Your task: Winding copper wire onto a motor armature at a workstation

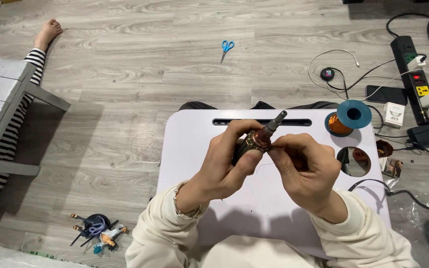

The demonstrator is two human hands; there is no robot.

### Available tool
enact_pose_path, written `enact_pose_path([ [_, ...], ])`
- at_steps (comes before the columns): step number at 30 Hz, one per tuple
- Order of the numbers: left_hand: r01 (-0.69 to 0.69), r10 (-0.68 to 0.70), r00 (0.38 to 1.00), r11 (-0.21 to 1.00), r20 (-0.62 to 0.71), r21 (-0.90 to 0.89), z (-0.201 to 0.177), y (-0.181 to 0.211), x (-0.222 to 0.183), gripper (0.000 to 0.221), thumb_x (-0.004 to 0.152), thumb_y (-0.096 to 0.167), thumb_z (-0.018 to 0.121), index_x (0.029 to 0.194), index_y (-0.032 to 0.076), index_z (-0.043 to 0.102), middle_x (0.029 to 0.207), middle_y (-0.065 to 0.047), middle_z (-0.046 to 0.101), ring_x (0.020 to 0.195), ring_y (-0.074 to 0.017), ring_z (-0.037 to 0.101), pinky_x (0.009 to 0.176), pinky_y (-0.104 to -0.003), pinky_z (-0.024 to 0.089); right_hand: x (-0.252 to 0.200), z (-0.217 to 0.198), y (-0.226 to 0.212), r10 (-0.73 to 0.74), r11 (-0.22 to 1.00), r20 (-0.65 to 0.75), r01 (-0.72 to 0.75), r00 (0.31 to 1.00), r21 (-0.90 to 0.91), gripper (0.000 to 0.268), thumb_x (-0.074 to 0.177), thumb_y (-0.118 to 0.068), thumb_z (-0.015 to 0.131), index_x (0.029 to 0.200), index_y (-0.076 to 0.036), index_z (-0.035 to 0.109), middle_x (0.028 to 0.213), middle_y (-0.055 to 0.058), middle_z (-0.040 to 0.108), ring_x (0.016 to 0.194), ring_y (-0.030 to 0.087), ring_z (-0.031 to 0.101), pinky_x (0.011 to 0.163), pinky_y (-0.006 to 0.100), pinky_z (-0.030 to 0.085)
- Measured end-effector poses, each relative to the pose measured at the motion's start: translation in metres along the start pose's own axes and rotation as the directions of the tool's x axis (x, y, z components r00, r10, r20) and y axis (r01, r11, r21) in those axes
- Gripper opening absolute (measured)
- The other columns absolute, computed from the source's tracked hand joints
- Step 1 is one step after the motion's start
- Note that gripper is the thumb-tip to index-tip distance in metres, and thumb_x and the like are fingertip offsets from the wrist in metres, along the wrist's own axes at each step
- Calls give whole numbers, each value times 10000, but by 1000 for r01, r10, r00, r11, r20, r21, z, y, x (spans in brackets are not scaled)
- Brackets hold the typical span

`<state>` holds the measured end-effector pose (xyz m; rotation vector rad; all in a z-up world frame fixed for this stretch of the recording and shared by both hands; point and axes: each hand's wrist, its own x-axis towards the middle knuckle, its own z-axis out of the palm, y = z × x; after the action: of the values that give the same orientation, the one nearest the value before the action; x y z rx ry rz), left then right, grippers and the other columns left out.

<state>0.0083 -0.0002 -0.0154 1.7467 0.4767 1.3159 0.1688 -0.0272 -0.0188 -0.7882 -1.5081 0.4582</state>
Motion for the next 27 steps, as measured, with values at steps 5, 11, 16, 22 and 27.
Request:
enact_pose_path([
  [5,-14,14,1000,1000,-25,7,3,-5,1,343,1058,247,443,1245,-22,546,766,-88,619,659,-156,623,551,-285,575,-2,0,9,-12,1000,-21,11,1000,-21,38,880,-3,672,856,21,657,404,24,477,317,64,338,303,190,290],
  [11,-11,10,999,1000,-38,-29,6,-13,-1,391,1043,280,422,1251,-27,547,712,-68,553,639,-130,523,540,-274,495,-1,1,9,15,1000,-3,-15,1000,-11,59,883,-16,669,837,15,650,399,24,463,318,70,323,304,198,289],
  [16,-21,20,998,1000,-59,-21,5,-17,-3,416,995,322,466,1218,-8,588,734,-85,620,640,-144,549,542,-286,487,1,3,8,12,1000,7,-12,1000,-14,82,884,-36,672,822,10,645,391,22,455,316,69,323,302,195,285],
  [22,-3,1,991,1000,-132,-8,7,-10,-2,347,864,206,520,1118,1,638,614,-43,541,556,-99,450,466,-244,398,-2,5,7,18,1000,36,-18,999,13,62,862,-29,683,818,4,654,380,20,456,303,68,327,292,193,290],
  [27,-8,9,988,1000,-151,9,6,-10,-2,354,844,247,534,1085,19,657,594,-40,547,528,-96,439,438,-242,384,-2,8,9,-6,1000,23,5,1000,19,69,872,-40,677,820,-4,650,391,7,445,303,57,319,294,187,290],
])
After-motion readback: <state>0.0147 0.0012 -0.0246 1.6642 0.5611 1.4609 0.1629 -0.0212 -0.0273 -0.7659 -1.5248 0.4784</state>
